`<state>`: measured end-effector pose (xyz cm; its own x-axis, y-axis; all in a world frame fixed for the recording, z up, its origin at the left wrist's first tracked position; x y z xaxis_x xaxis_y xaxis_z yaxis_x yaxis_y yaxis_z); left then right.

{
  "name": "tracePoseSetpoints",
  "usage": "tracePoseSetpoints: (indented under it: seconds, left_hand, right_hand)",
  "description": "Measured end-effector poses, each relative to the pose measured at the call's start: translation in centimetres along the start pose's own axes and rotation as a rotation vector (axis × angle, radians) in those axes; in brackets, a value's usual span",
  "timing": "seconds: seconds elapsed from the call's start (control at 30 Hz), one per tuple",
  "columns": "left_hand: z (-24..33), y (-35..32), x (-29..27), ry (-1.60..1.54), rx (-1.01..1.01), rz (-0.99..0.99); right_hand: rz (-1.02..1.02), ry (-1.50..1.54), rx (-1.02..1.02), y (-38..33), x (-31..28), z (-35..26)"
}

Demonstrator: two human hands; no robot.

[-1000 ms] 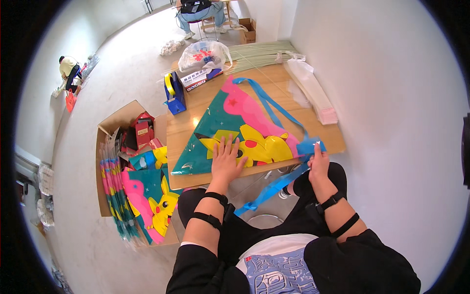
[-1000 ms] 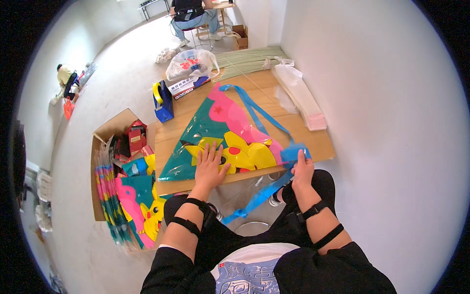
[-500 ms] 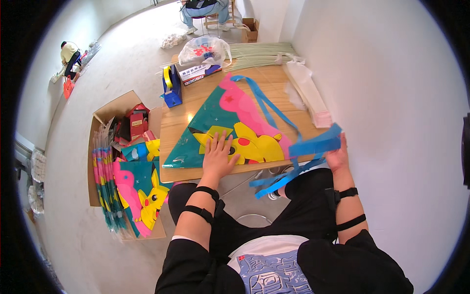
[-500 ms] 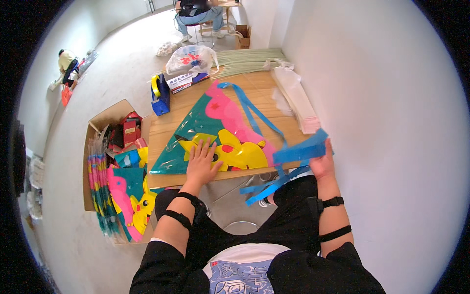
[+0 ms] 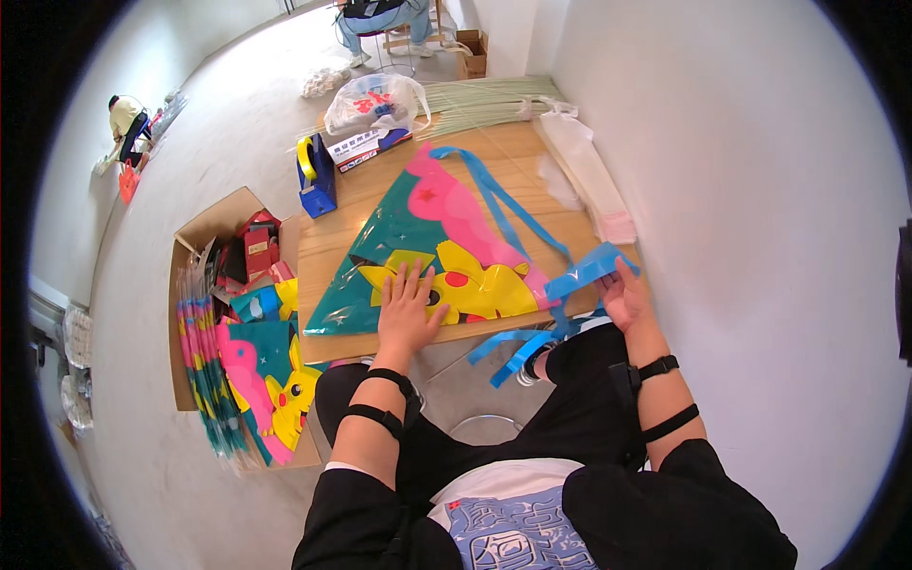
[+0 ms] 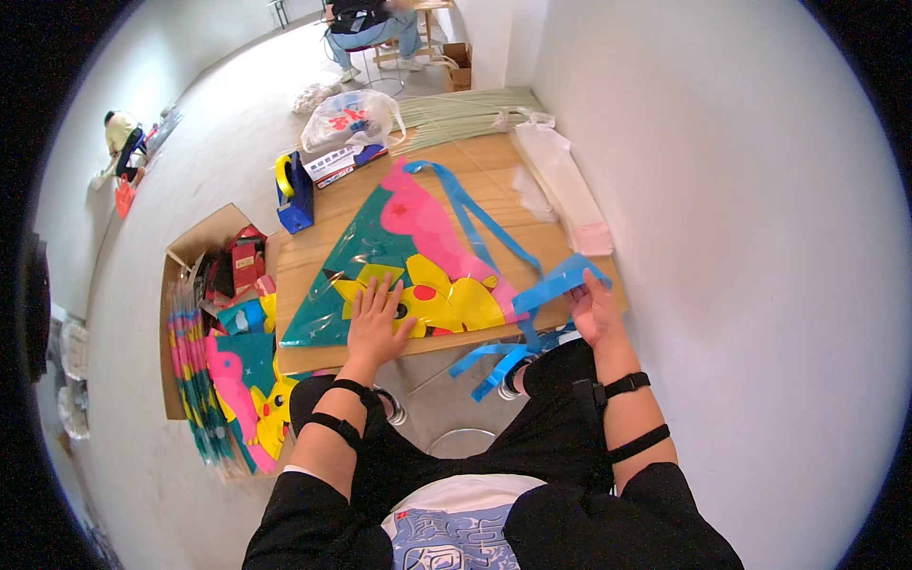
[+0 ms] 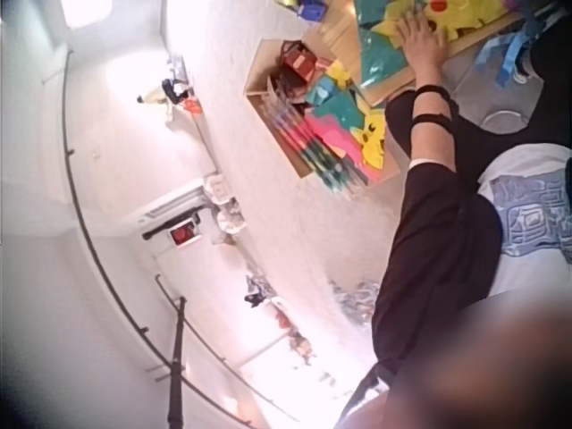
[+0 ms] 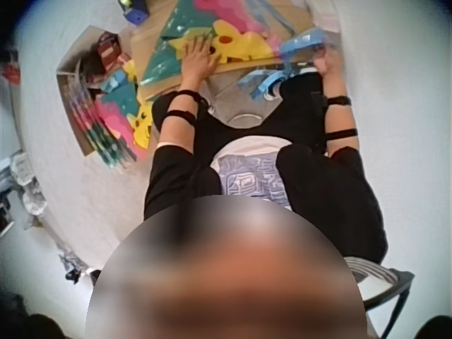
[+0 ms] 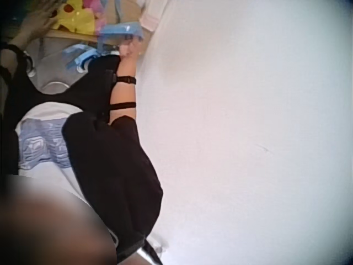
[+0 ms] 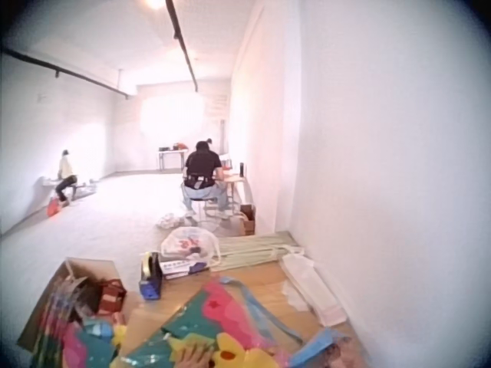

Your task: Assemble a character kite by attaching the long blue plastic tails to the base of the kite wing.

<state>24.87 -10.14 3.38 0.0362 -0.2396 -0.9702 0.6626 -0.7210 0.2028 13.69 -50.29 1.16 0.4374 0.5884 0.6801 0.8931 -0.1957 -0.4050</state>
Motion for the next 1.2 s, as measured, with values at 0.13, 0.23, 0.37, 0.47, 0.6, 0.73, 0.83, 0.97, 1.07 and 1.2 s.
tracePoseSetpoints:
  seconds: [0.13, 0.23, 0.37, 0.47, 0.6, 0.73, 0.83, 0.97, 1.07, 1.2]
  left_hand:
    - [-0.2, 0.1, 0.0, -0.003, -0.023, -0.028]
    - [-0.1, 0.1, 0.0, -0.003, -0.019, -0.021]
    - [-0.1, 0.1, 0.0, -0.008, -0.016, -0.013]
    - [-0.1, 0.1, 0.0, 0.003, -0.013, -0.011]
    - [0.0, 0.2, -0.3, 0.006, -0.006, 0.000]
    - [-0.2, 0.1, -0.5, -0.036, -0.014, 0.013]
    - [-0.9, -0.1, -0.3, -0.131, -0.026, 0.053]
    - [-3.1, -0.1, 1.1, -0.387, -0.058, 0.155]
    - [-5.8, 0.7, 2.7, -0.647, -0.076, 0.184]
    - [-6.2, 1.0, 2.0, -0.729, -0.055, 0.248]
  right_hand:
    - [-0.131, 0.123, 0.160, 0.7, 1.0, 2.1]
    - [-0.065, 0.122, 0.105, 1.3, 0.8, 2.4]
    - [0.071, 0.104, -0.261, 0.0, 1.8, -2.6]
    - [0.143, 0.080, -0.430, -2.6, 3.8, -6.9]
    - [0.180, -0.058, -0.643, -6.5, 7.1, -11.9]
    - [0.035, -0.162, -0.691, -9.6, 10.5, -16.5]
    - [-0.226, 0.081, -0.527, -11.6, 12.8, -18.9]
    - [-0.197, -0.121, -0.635, -16.1, 15.5, -21.2]
    - [-0.015, -0.538, -0.638, -17.7, 16.5, -20.7]
    - [0.263, -0.548, -0.397, -17.7, 12.8, -18.7]
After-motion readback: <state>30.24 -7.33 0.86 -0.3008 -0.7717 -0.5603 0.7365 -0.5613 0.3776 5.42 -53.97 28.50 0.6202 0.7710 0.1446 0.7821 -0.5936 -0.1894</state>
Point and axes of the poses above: each hand's wrist, its own y-axis towards the middle knuckle, its own x-axis out of the palm, z = x × y, the point moved 9 cm from there along y, towards the middle knuckle, and after that the axes turned 14 degrees about x, right-handed, at the moved point
